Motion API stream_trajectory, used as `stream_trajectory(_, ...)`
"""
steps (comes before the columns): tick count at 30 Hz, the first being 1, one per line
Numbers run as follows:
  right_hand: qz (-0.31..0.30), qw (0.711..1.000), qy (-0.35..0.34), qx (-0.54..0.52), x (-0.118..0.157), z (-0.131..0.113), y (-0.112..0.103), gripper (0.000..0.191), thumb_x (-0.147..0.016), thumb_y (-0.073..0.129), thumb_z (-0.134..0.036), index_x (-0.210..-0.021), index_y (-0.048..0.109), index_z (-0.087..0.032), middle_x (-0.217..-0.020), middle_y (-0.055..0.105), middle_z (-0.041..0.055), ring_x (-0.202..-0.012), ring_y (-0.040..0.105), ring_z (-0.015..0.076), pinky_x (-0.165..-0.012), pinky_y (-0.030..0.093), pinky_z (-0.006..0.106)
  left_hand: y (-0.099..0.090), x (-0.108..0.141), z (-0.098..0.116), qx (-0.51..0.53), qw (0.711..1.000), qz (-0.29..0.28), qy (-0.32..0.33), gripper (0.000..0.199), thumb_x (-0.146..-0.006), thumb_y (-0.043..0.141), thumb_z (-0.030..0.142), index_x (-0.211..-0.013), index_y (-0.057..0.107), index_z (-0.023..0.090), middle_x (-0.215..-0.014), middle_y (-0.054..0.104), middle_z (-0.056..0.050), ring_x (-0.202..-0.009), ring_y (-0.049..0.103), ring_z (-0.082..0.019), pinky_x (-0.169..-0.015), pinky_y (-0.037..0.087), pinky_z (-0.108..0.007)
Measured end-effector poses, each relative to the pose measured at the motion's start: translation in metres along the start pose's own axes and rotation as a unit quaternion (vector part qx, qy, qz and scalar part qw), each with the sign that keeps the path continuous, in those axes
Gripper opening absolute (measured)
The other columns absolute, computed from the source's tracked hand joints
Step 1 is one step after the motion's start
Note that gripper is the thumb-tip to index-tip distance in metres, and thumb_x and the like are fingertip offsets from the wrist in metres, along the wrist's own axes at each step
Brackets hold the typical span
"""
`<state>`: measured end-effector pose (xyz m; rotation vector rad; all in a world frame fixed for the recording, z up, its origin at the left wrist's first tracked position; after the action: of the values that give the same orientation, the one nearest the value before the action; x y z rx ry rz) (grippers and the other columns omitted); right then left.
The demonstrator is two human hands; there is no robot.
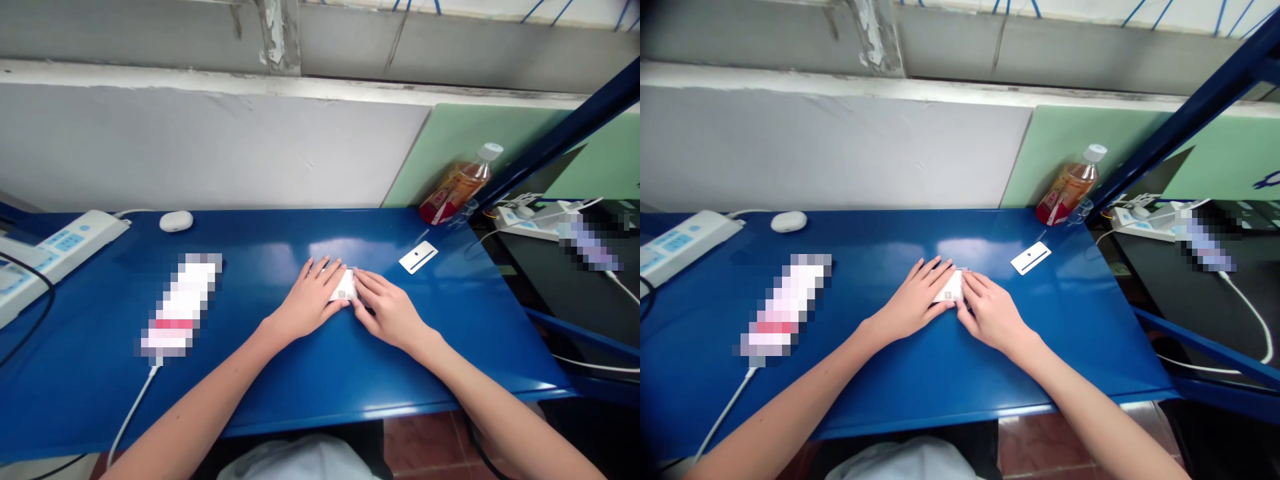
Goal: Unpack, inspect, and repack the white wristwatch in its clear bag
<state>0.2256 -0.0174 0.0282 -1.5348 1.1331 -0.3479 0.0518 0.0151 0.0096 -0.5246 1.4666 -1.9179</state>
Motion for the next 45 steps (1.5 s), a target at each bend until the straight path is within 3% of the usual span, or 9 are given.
stream_trajectory(4, 0.05, 0.994, 0.046, -0.089, 0.0, 0.029, -0.007, 0.026, -0.096, 0.051, -0.023, -0.107, 0.074, -0.018, -0.122, 0.07, 0.0133, -0.118, 0.061, 0.0281, -0.101, 0.052, 0.047, 0.001, -0.001, -0.002, 0.004, 1.0, 0.01, 0.005, 0.057, -0.102, 0.042, 0.045, -0.148, 0.037, 0.012, -0.154, 0.04, -0.014, -0.146, 0.029, -0.034, -0.118, 0.021, -0.053)
stream_trajectory(9, 0.034, 0.994, 0.018, -0.106, 0.0, 0.049, -0.011, 0.043, -0.093, 0.046, -0.01, -0.132, 0.06, -0.02, -0.132, 0.064, 0.0131, -0.121, 0.059, 0.0271, -0.102, 0.05, 0.049, -0.001, -0.001, -0.003, 0.053, 0.997, 0.042, 0.022, 0.055, -0.104, 0.032, 0.048, -0.147, 0.039, 0.013, -0.149, 0.047, -0.015, -0.143, 0.036, -0.031, -0.117, 0.028, -0.051)
stream_trajectory(13, 0.04, 0.987, 0.017, -0.155, -0.001, 0.045, -0.011, 0.039, -0.095, 0.053, -0.015, -0.132, 0.061, -0.025, -0.126, 0.068, 0.0101, -0.115, 0.063, 0.0253, -0.099, 0.052, 0.045, -0.007, 0.001, 0.001, 0.124, 0.989, 0.07, 0.049, 0.055, -0.105, 0.029, 0.048, -0.145, 0.04, 0.011, -0.147, 0.049, -0.017, -0.139, 0.042, -0.027, -0.115, 0.035, -0.045)
stream_trajectory(18, 0.095, 0.964, 0.057, -0.243, -0.002, 0.041, -0.018, 0.021, -0.089, 0.066, -0.022, -0.108, 0.075, -0.024, -0.1, 0.074, 0.0073, -0.088, 0.07, 0.0211, -0.08, 0.057, 0.036, -0.014, 0.004, 0.007, 0.203, 0.974, 0.079, 0.066, 0.054, -0.105, 0.03, 0.048, -0.147, 0.038, 0.015, -0.147, 0.049, -0.015, -0.137, 0.045, -0.028, -0.113, 0.039, -0.046)
stream_trajectory(22, 0.127, 0.925, 0.111, -0.34, -0.002, 0.047, -0.024, 0.008, -0.083, 0.074, -0.027, -0.088, 0.079, -0.024, -0.082, 0.073, 0.0041, -0.074, 0.067, 0.0187, -0.068, 0.055, 0.032, -0.02, 0.006, 0.004, 0.291, 0.948, 0.126, 0.036, 0.047, -0.106, 0.03, 0.043, -0.14, 0.047, 0.017, -0.141, 0.055, -0.013, -0.13, 0.052, -0.026, -0.109, 0.042, -0.043)
stream_trajectory(27, 0.165, 0.883, 0.204, -0.39, -0.002, 0.054, -0.025, 0.014, -0.079, 0.075, -0.035, -0.074, 0.077, -0.022, -0.072, 0.069, 0.0029, -0.067, 0.062, 0.0175, -0.062, 0.05, 0.031, -0.023, 0.004, 0.003, 0.371, 0.912, 0.172, -0.012, 0.035, -0.103, 0.042, 0.038, -0.121, 0.062, 0.016, -0.116, 0.069, -0.01, -0.104, 0.066, -0.022, -0.093, 0.052, -0.036)
stream_trajectory(33, 0.126, 0.887, 0.251, -0.366, -0.017, 0.052, -0.013, 0.024, -0.08, 0.071, -0.04, -0.074, 0.074, -0.017, -0.064, 0.063, 0.001, -0.056, 0.053, 0.0136, -0.053, 0.043, 0.028, -0.016, 0.0, 0.004, 0.368, 0.905, 0.187, -0.097, 0.025, -0.085, 0.071, 0.032, -0.107, 0.068, 0.019, -0.092, 0.074, -0.002, -0.077, 0.069, -0.017, -0.074, 0.055, -0.027)
stream_trajectory(39, 0.078, 0.906, 0.219, -0.352, -0.034, 0.053, -0.005, 0.026, -0.08, 0.07, -0.041, -0.074, 0.073, -0.016, -0.068, 0.065, 0.0029, -0.062, 0.055, 0.0153, -0.056, 0.044, 0.029, -0.01, 0.001, -0.004, 0.372, 0.887, 0.199, -0.187, 0.018, -0.085, 0.069, 0.035, -0.093, 0.069, 0.018, -0.073, 0.072, -0.001, -0.062, 0.066, -0.016, -0.057, 0.051, -0.025)
stream_trajectory(45, 0.098, 0.918, 0.219, -0.316, -0.026, 0.06, -0.003, 0.026, -0.084, 0.066, -0.042, -0.078, 0.073, -0.017, -0.068, 0.062, 0.0025, -0.06, 0.053, 0.0151, -0.054, 0.041, 0.029, -0.004, 0.0, -0.014, 0.422, 0.863, 0.186, -0.207, 0.02, -0.089, 0.063, 0.038, -0.089, 0.069, 0.019, -0.082, 0.075, -0.003, -0.072, 0.072, -0.02, -0.062, 0.054, -0.027)
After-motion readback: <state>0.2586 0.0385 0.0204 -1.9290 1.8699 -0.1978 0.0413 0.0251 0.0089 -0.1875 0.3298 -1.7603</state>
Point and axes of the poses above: each hand's wrist, its own x-axis away from the middle knuckle, its own y-axis out of the palm, z = x × y, the point moved 3 cm from there along -x, towards the middle knuckle
